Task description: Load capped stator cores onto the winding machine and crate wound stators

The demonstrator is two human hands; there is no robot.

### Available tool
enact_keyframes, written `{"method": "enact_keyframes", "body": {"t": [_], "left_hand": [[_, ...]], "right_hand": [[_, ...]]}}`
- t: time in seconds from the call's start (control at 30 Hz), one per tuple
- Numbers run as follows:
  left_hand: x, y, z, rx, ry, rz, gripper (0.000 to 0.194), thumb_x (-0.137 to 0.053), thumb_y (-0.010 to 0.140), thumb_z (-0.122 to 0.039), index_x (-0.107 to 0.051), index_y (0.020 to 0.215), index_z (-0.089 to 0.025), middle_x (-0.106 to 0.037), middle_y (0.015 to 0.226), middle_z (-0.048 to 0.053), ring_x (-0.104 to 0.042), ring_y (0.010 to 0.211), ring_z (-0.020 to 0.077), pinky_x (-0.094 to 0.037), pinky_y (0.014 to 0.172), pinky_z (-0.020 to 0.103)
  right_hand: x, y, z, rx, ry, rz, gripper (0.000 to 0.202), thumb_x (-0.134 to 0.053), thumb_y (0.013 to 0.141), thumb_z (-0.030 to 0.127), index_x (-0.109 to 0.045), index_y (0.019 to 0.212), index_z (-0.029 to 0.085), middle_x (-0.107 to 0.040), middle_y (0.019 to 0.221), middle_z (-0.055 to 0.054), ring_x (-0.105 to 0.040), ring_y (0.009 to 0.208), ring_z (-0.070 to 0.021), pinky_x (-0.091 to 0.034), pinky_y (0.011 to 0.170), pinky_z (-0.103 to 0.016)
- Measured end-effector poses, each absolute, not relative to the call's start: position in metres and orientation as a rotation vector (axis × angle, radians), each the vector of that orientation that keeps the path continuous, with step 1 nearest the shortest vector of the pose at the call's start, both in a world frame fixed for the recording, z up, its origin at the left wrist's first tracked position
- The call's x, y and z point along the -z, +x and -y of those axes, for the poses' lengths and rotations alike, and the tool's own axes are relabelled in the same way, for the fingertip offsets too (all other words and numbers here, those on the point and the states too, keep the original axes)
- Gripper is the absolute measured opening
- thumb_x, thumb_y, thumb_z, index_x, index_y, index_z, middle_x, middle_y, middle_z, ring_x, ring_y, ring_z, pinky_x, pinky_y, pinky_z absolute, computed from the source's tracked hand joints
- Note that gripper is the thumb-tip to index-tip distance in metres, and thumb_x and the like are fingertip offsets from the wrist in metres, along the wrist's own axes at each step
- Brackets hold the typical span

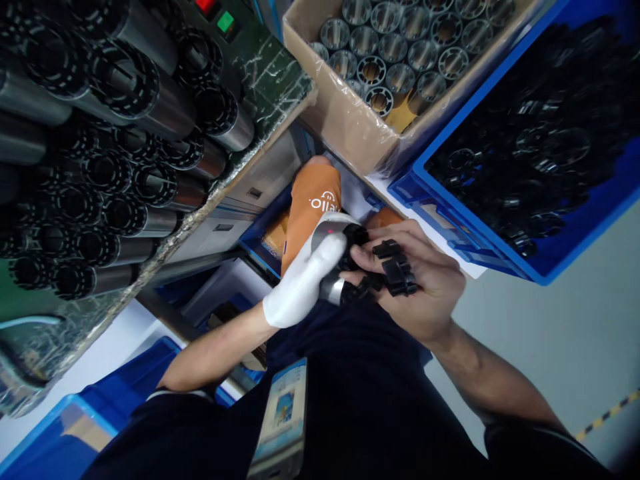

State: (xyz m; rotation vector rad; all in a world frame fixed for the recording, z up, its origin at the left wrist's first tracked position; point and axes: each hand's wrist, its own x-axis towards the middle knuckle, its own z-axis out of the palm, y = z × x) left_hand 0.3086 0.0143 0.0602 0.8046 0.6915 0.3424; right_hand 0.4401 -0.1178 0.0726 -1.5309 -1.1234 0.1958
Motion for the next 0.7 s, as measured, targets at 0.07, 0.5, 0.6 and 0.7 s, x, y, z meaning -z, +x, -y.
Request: {"method": "enact_keyframes", "body": {"t": [0.07, 0.5, 0.6, 0.7], "left_hand": [[-0.056, 0.317, -0.012, -0.378, 0.86, -0.643, 0.039, -0.091, 0.096, -0.057, -0.082, 0.111, -0.022, -0.08, 0.105, 0.005, -0.08, 0.097, 0.0248, -0.07, 0.083, 0.033], [-0.074, 0.334, -0.013, -0.465, 0.647, -0.83, 0.063, -0.07, 0.1, -0.083, -0.069, 0.115, -0.022, -0.075, 0.091, 0.007, -0.073, 0.067, 0.02, -0.057, 0.05, 0.026], [-0.086, 0.343, -0.007, -0.525, 0.678, -0.999, 0.066, -0.056, 0.107, -0.083, -0.073, 0.122, -0.021, -0.078, 0.098, 0.011, -0.082, 0.095, 0.0315, -0.067, 0.067, 0.036], [-0.095, 0.346, -0.002, -0.553, 0.668, -1.037, 0.062, -0.056, 0.11, -0.076, -0.073, 0.137, -0.023, -0.08, 0.106, 0.012, -0.082, 0.109, 0.0344, -0.071, 0.081, 0.041]], "right_hand": [[-0.078, 0.445, 0.118, -0.182, -1.564, 1.178, 0.043, -0.094, 0.094, 0.009, -0.088, 0.129, 0.033, -0.086, 0.111, -0.001, -0.077, 0.111, -0.0255, -0.068, 0.094, -0.043], [-0.094, 0.458, 0.153, -0.572, -1.636, 1.041, 0.051, -0.084, 0.1, 0.009, -0.083, 0.144, 0.034, -0.084, 0.123, 0.0, -0.083, 0.092, -0.0144, -0.072, 0.082, -0.026], [-0.096, 0.44, 0.148, -0.387, -1.594, 0.99, 0.043, -0.095, 0.092, 0.008, -0.09, 0.128, 0.03, -0.084, 0.111, 0.002, -0.08, 0.092, -0.0139, -0.069, 0.084, -0.027], [-0.093, 0.427, 0.141, -0.403, -1.525, 0.982, 0.042, -0.099, 0.09, 0.01, -0.09, 0.126, 0.029, -0.082, 0.102, 0.002, -0.075, 0.089, -0.0162, -0.065, 0.084, -0.033]]}}
